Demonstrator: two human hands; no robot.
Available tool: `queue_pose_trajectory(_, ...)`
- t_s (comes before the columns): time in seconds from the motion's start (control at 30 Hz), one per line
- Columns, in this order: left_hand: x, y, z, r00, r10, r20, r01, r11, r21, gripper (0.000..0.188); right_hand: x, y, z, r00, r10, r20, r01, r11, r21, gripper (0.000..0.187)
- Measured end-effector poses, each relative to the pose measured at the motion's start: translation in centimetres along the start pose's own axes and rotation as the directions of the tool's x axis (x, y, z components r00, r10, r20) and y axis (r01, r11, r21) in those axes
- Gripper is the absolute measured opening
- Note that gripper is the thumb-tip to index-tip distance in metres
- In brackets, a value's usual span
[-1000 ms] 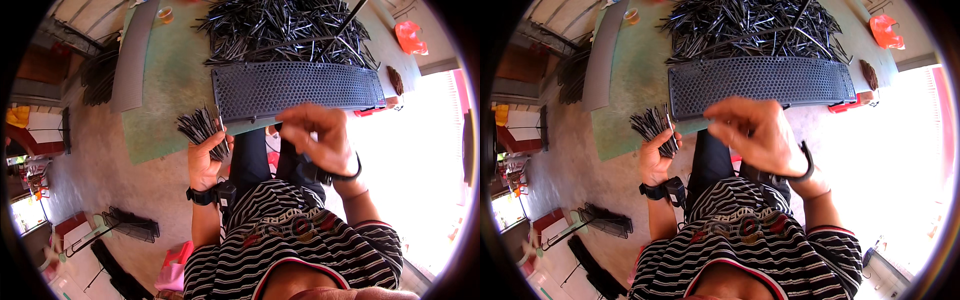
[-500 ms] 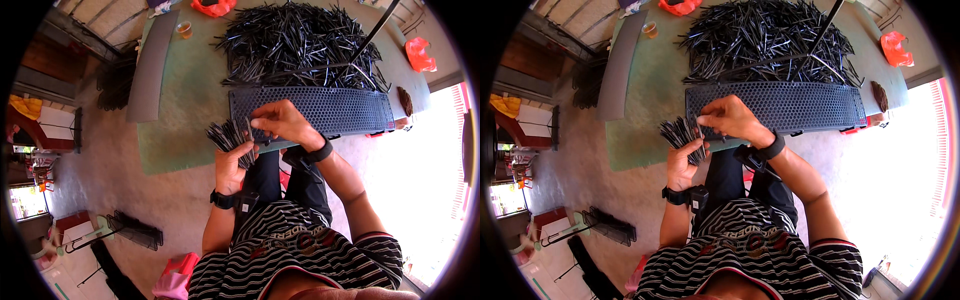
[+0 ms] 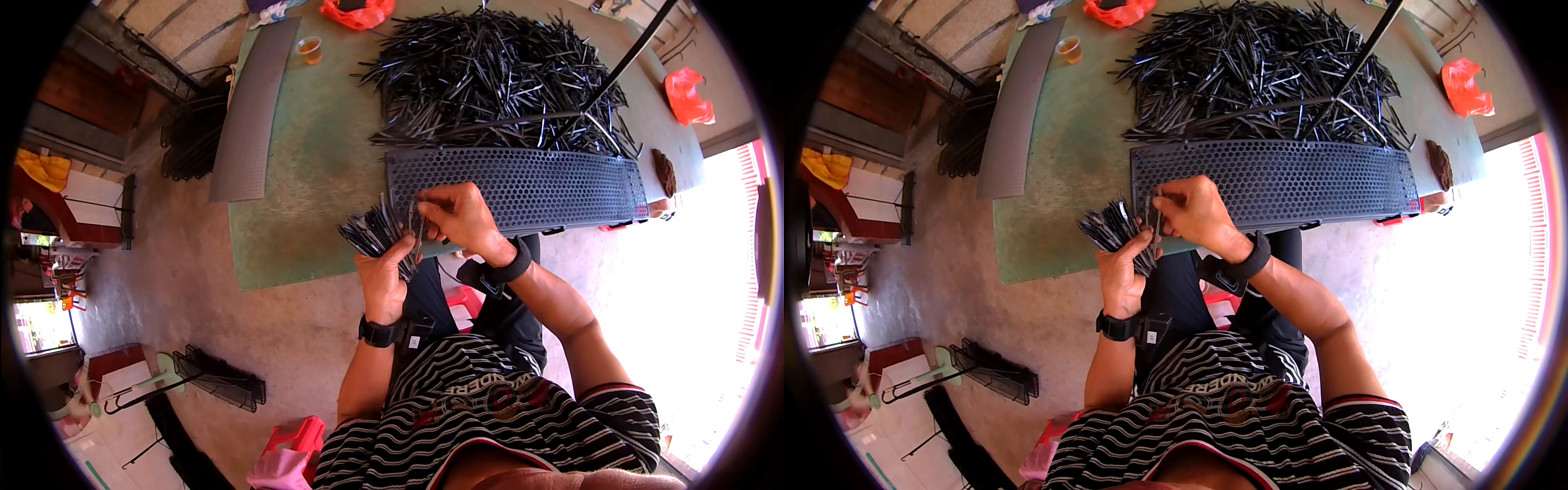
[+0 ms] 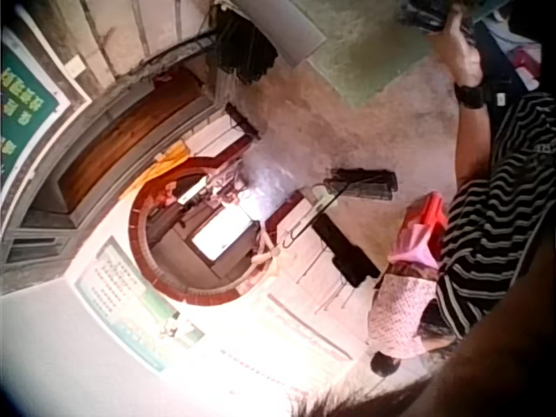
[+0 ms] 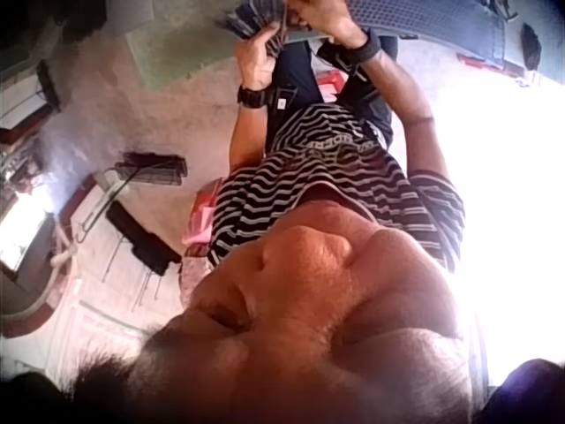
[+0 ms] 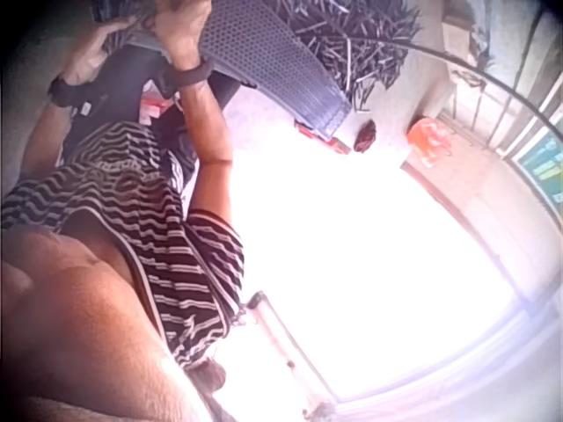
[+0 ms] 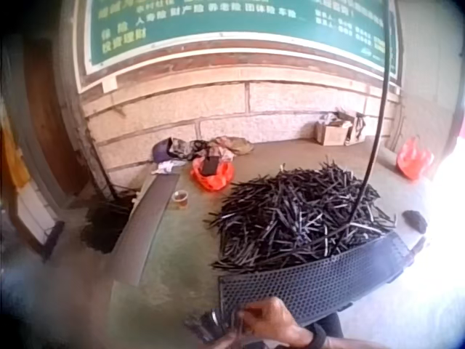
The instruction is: The person picks up thin black rods and inserts them into the holes of a metal mesh panel.
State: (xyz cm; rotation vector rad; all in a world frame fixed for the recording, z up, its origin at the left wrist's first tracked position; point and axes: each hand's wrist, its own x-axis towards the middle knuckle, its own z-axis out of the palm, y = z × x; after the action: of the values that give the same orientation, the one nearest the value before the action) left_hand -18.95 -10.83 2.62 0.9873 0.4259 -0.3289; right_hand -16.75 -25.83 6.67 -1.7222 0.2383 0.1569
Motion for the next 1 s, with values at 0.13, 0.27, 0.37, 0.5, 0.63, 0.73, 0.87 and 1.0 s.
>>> queue_pose_trajectory(0.13, 0.4, 1.3, -0.8, 0.999, -0.032, -0.029, 0.031, 0.999, -0.023, 0.022, 1.4, -0.4, -0.3, 0.963, -0.152, -0.224, 0.174, 0.981, 0.084, 0.017)
queue_pose_trajectory(0.27, 0.6, 2.2, -1.5, 0.997, -0.066, 0.035, 0.067, 0.997, -0.033, 0.024, 3.6, -2.0, -1.0, 0.867, -0.383, -0.318, 0.376, 0.923, -0.086, 0.015)
queue_pose_trajectory(0.37, 1.1, 2.2, -2.1, 0.995, -0.056, 0.088, 0.061, 0.996, -0.057, 0.025, 4.5, -2.8, -0.5, 0.797, -0.510, -0.324, 0.458, 0.859, -0.228, 0.016)
queue_pose_trajectory(0.5, 1.5, 2.2, -2.3, 0.995, -0.074, 0.074, 0.077, 0.996, -0.039, 0.023, 5.7, -1.8, -0.2, 0.812, -0.517, -0.270, 0.461, 0.852, -0.248, 0.016)
queue_pose_trajectory(0.63, 1.8, 2.3, -2.5, 0.994, -0.098, 0.052, 0.099, 0.995, -0.022, 0.020, 6.4, -1.5, 0.0, 0.819, -0.530, -0.218, 0.468, 0.838, -0.280, 0.016)
queue_pose_trajectory(0.73, 2.0, 2.2, -2.6, 0.994, -0.103, 0.035, 0.104, 0.994, -0.020, 0.019, 7.0, -1.1, 0.1, 0.787, -0.589, -0.181, 0.501, 0.783, -0.370, 0.016)
queue_pose_trajectory(0.87, 2.2, 1.9, -2.9, 0.994, -0.093, 0.059, 0.096, 0.995, -0.038, 0.019, 7.6, -0.9, 0.4, 0.765, -0.625, -0.159, 0.535, 0.753, -0.384, 0.016)
queue_pose_trajectory(1.0, 2.3, 2.1, -2.9, 0.993, -0.103, 0.060, 0.106, 0.993, -0.054, 0.020, 7.6, -1.3, 0.4, 0.769, -0.624, -0.139, 0.528, 0.743, -0.412, 0.016)
